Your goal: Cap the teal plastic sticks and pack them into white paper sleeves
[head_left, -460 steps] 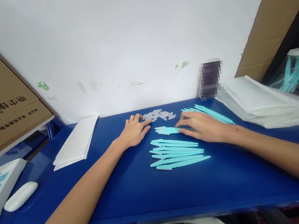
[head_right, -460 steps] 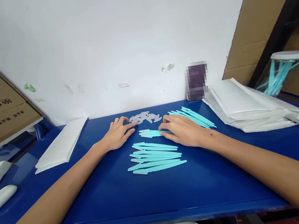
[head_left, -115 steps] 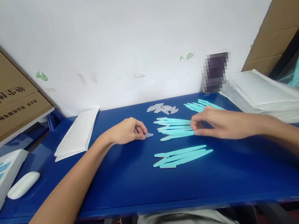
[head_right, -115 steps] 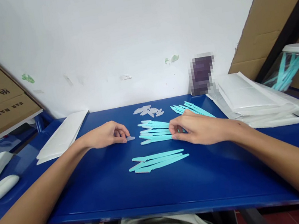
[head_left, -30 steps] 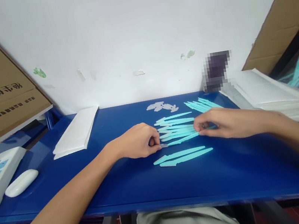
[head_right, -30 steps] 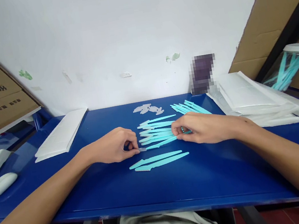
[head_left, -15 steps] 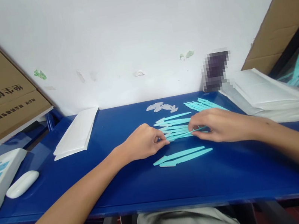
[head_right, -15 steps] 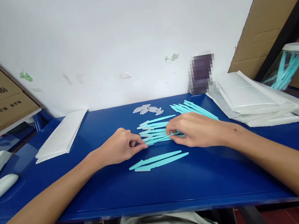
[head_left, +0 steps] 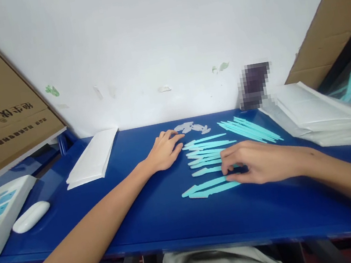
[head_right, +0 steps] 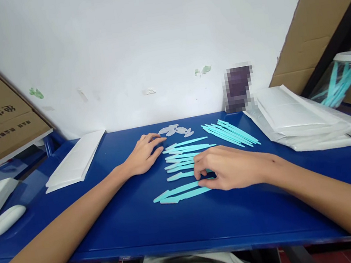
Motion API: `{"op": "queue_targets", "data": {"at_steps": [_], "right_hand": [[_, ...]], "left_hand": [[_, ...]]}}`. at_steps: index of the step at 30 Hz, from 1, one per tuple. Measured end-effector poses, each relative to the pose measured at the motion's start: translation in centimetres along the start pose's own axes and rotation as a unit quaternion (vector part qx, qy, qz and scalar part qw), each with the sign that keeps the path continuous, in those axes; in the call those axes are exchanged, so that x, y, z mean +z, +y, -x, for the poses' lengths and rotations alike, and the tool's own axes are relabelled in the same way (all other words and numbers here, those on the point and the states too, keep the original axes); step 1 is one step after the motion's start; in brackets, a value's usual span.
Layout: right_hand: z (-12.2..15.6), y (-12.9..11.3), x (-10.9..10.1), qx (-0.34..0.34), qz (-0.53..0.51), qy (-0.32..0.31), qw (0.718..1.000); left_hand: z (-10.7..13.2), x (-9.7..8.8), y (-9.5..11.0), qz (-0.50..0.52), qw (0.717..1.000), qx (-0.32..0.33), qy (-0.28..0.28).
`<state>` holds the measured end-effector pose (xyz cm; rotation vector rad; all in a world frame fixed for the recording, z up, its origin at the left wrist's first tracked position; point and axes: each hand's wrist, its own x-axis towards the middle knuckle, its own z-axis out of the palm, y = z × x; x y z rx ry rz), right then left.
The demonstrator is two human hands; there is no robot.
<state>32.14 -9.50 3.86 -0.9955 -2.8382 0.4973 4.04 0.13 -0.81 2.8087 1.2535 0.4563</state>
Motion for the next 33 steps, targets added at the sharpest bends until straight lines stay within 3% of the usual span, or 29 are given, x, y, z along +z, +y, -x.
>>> {"op": "queue_targets", "data": {"at_steps": [5,8,14,18,23,29,33], "right_hand": [[-0.1,0.0,0.2,0.001,0.028,0.0,1.0],[-0.1,-0.1,0.2,0.001,0.063,-0.002,0.998],[-0.2,-0.1,0.3,-0.003,0.065,0.002,0.998],[-0.1,-0.3,0.0,0.018,0.063,-0.005,0.998],[0.5,0.0,-0.6,0.063,0.057,-0.018,0.996],[1.3,1.1,-1.8,0.107,0.013,-0.056,0.993],[1.5,1.3,-2.5,0.106,-0.032,-0.07,0.991]], "left_hand": [[-3.3,0.7,-0.6,-0.089,0.996,0.006,-0.016],[-4.1,0.5,-0.6,-0.133,0.99,0.037,-0.027],[0.1,-1.2,-0.8,-0.132,0.989,0.067,-0.027],[2.9,-2.5,-1.0,-0.086,0.995,0.044,-0.017],[3.2,-4.3,-0.2,-0.046,0.996,0.007,-0.072],[4.2,-6.8,2.2,0.051,0.978,0.082,-0.185],[4.5,-6.4,3.6,0.105,0.969,0.134,-0.179]]}}
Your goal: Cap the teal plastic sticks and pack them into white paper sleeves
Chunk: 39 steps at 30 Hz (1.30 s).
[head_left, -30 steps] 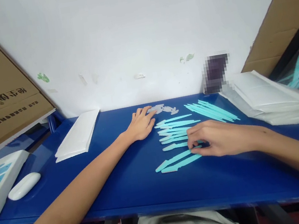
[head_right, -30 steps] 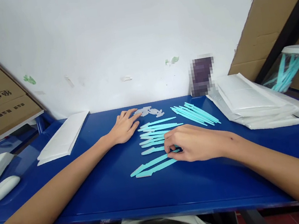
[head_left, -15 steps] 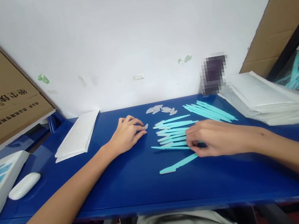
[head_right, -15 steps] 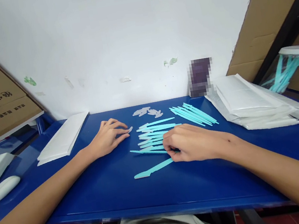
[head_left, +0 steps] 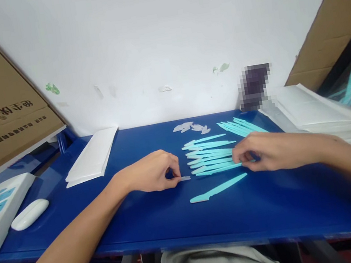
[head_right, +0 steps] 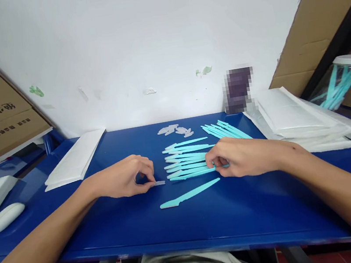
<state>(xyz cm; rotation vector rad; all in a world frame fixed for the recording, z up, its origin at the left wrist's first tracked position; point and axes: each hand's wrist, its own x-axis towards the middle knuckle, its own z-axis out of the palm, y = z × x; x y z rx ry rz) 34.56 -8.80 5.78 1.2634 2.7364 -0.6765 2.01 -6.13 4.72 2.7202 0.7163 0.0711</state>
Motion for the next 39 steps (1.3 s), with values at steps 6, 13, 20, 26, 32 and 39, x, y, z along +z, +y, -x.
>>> {"op": "queue_targets", "data": {"at_steps": [6,13,20,26,32,39], "right_hand": [[0.2,0.1,-0.1,-0.021,0.007,0.019,1.0],[0.4,0.2,-0.1,-0.026,0.02,0.036,0.999],[0.5,0.6,-0.4,-0.025,0.017,0.043,0.999],[-0.3,-0.5,0.5,-0.058,0.009,0.058,0.997],[-0.7,-0.3,0.7,-0.047,0.015,0.085,0.995],[-0.8,0.1,0.7,-0.085,0.049,0.14,0.985]], "left_hand": [[-0.7,0.9,0.2,-0.002,0.999,0.027,0.031],[-0.9,1.1,0.2,0.012,0.999,0.032,0.034],[-0.8,1.1,0.2,-0.01,0.998,0.035,0.044],[-1.6,2.1,0.6,-0.012,0.997,0.052,0.063],[-2.0,2.8,0.8,-0.015,0.992,0.019,0.127],[-4.6,0.7,-4.4,-0.03,0.961,-0.169,0.217]]}}
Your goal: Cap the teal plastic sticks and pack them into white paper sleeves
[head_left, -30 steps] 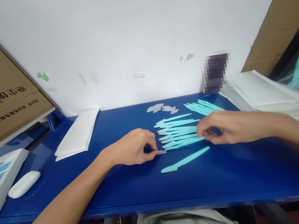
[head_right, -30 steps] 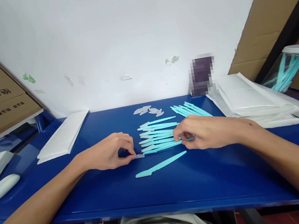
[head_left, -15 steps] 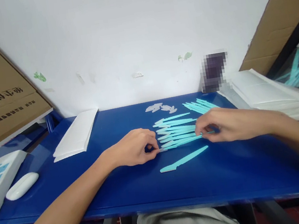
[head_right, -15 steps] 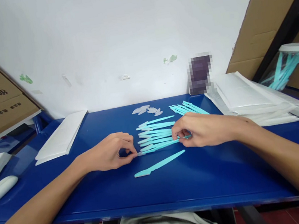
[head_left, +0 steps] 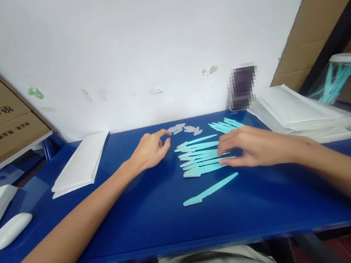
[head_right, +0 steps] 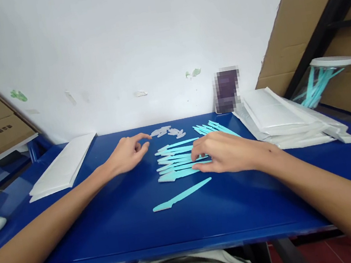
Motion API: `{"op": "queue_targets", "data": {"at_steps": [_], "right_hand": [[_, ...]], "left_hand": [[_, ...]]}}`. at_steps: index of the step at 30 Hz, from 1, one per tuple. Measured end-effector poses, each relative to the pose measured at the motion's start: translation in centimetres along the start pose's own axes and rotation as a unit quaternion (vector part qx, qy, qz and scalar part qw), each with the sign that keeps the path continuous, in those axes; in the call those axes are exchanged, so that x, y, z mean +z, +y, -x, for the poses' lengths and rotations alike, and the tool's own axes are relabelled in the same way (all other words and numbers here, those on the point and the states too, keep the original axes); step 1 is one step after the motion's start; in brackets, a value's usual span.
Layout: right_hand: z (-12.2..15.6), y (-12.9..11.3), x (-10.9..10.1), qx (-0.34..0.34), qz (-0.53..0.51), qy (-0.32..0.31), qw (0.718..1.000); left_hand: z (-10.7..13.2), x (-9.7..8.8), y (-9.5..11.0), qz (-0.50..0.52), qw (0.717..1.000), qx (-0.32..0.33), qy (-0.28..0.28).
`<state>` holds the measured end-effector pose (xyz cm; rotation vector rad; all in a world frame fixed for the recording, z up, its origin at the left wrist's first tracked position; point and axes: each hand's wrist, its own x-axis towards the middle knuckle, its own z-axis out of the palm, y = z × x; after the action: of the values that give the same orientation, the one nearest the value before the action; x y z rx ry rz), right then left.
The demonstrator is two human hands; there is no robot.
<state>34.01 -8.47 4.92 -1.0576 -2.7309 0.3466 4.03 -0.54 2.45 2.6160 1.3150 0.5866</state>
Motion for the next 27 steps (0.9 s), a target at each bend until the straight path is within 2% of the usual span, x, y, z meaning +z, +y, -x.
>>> {"op": "queue_targets", "data": {"at_steps": [2,5,8,11,14,17,21,25,27], "right_hand": [[0.1,-0.8,0.2,-0.015,-0.026,-0.031,0.999],[0.2,-2.1,0.5,-0.025,-0.055,-0.098,0.993],[0.1,-2.7,0.7,-0.02,-0.053,-0.115,0.992],[0.1,-2.7,0.5,-0.008,-0.048,-0.123,0.991],[0.1,-2.6,0.3,0.013,-0.051,-0.142,0.989],[0.3,-2.6,0.3,0.033,-0.061,-0.154,0.986],[0.6,-2.5,0.4,0.037,-0.086,-0.177,0.98],[1.0,-2.0,0.1,0.046,-0.072,-0.181,0.98],[1.2,-1.7,-0.1,0.062,-0.053,-0.172,0.982]], "left_hand": [[-2.2,0.5,-0.9,-0.05,0.998,0.001,-0.029],[-4.7,1.6,-1.4,-0.137,0.988,0.041,-0.061],[-5.4,2.3,-1.3,-0.2,0.974,0.067,-0.08],[-3.9,2.1,-1.1,-0.209,0.971,0.089,-0.076],[-0.9,0.9,-1.2,-0.194,0.973,0.108,-0.057],[2.1,-0.6,-1.1,-0.138,0.985,0.076,-0.072],[4.1,-2.3,-0.7,0.001,0.988,0.023,-0.153],[4.4,-3.1,0.1,0.106,0.958,0.017,-0.266],[4.6,-3.0,0.8,0.142,0.942,0.018,-0.304]]}}
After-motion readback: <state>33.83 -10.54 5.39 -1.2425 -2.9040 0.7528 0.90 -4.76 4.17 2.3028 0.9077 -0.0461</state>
